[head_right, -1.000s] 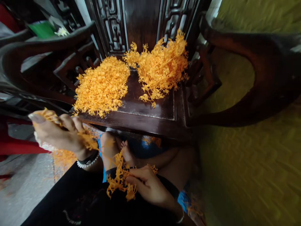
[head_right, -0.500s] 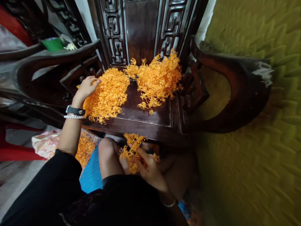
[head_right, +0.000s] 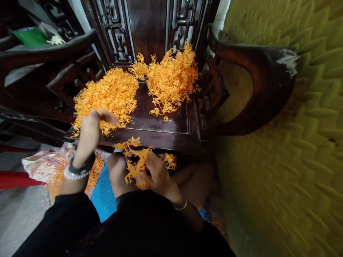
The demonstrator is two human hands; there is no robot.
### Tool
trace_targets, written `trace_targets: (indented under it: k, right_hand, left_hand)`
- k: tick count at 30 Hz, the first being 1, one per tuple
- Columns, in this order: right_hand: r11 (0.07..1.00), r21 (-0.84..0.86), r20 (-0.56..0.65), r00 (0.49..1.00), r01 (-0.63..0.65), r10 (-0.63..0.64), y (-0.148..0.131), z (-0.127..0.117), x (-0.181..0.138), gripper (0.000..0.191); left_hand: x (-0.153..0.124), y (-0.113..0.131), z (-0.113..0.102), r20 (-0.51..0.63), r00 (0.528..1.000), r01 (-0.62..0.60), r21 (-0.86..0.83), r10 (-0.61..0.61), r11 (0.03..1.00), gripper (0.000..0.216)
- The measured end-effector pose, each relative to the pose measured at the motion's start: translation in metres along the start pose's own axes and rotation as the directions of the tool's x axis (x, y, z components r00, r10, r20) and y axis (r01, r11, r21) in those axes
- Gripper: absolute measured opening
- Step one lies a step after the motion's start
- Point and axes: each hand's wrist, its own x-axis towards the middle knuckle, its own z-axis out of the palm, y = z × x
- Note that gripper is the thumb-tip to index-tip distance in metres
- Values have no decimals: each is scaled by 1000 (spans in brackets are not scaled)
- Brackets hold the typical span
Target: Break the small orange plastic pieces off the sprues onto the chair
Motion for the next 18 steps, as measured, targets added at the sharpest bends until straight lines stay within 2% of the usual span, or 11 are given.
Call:
trace_targets:
  k: [1, 3, 6, 8, 10, 14, 16, 18]
  right_hand:
    - [1000, -9, -7, 1000, 4, -4, -1, 0, 0, 18]
    - [1000, -19, -4, 1000, 12, -12, -4, 1, 1, 26]
    - [997, -60, 41, 998, 40, -38, -9, 4, 4, 40]
    - [989, -124, 89, 994, 80, -69, -10, 6, 5, 43]
    - [972, -188, 131, 985, 139, -115, -10, 8, 5, 41]
    - [955, -250, 194, 975, 159, -112, -10, 6, 1, 37]
    - [963, -250, 218, 975, 96, -41, -10, 2, -1, 36]
    - [988, -155, 214, 977, 10, 24, -12, -3, -4, 37]
  left_hand:
    - [-24, 12, 6, 133, 991, 13, -24, -10, 1000, 60]
    - [-61, 28, 17, 224, 973, 56, -3, -54, 998, 53]
    - [-88, 33, 31, 279, 953, 145, -79, -118, 986, 54]
    - [-92, 31, 38, 265, 954, 209, -246, -142, 947, 52]
    - [-92, 31, 44, 253, 949, 283, -412, -190, 866, 51]
    - [-94, 44, 54, 253, 882, 459, -645, -397, 610, 30]
    - [-95, 52, 58, 160, 851, 436, -745, -500, 505, 24]
    - [-93, 59, 60, 78, 816, 396, -797, -573, 456, 23]
